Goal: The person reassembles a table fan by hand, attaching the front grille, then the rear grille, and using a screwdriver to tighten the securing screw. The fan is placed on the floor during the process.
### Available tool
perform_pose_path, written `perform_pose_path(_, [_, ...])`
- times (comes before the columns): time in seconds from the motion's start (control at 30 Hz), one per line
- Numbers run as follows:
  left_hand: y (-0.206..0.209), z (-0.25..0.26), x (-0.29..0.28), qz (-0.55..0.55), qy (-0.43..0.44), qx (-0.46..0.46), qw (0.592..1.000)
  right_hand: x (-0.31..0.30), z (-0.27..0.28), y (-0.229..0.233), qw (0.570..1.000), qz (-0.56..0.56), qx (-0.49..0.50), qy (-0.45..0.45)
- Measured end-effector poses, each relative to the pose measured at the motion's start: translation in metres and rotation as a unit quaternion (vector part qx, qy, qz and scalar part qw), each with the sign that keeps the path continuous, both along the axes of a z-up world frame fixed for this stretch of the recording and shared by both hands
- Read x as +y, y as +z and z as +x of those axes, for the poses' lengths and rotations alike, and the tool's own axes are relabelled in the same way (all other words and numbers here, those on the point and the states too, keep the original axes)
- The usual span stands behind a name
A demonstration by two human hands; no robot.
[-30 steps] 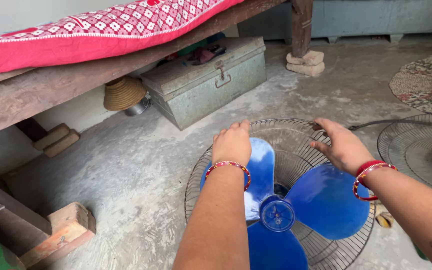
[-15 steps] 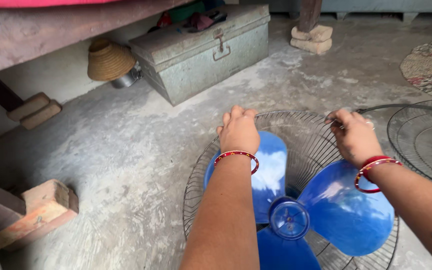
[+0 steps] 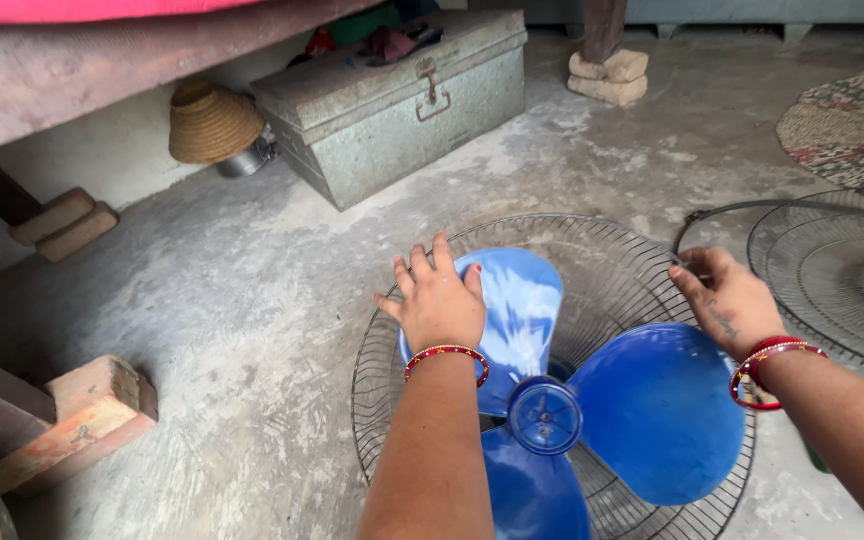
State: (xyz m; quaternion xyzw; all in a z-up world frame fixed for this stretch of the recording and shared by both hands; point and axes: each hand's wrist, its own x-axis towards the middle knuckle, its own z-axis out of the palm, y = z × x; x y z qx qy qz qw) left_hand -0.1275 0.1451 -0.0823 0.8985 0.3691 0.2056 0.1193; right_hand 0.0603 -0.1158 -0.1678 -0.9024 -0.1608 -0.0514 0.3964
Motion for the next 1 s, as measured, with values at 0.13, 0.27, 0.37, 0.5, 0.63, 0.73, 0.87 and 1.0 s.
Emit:
perform_pose_path(0.13, [0.018, -0.005, -0.028, -0.035, -0.017, 0.028, 0.999, -0.013, 0.012, -0.015, 0.997, -0.077, 0.017, 0.024])
perform_pose_path(0.27, [0.017, -0.009, -0.067, -0.073, -0.047, 0.094, 0.992, -0.023, 0.015, -0.029, 0.984, -0.141, 0.084, 0.066])
perform_pose_path(0.37, [0.006, -0.009, -0.091, -0.104, -0.078, 0.117, 0.985, -0.028, 0.015, -0.036, 0.976, -0.119, 0.169, 0.075])
perform_pose_path(0.5, [0.003, -0.004, -0.103, -0.099, -0.101, 0.147, 0.979, -0.027, 0.013, -0.038, 0.982, -0.136, 0.078, 0.104])
perform_pose_path(0.63, [0.004, 0.003, -0.110, -0.101, -0.105, 0.160, 0.976, -0.031, 0.008, -0.035, 0.982, -0.124, 0.105, 0.096])
perform_pose_path(0.73, [0.004, 0.008, -0.117, -0.095, -0.102, 0.162, 0.977, -0.037, 0.002, -0.026, 0.981, -0.131, 0.097, 0.102])
perform_pose_path(0.87, [0.005, 0.017, -0.129, -0.095, -0.110, 0.156, 0.977, -0.045, -0.009, -0.011, 0.983, -0.127, 0.053, 0.124])
perform_pose_path(1.0, [0.001, 0.028, -0.141, -0.079, -0.127, 0.142, 0.979, -0.054, -0.012, -0.002, 0.968, -0.076, 0.187, 0.151])
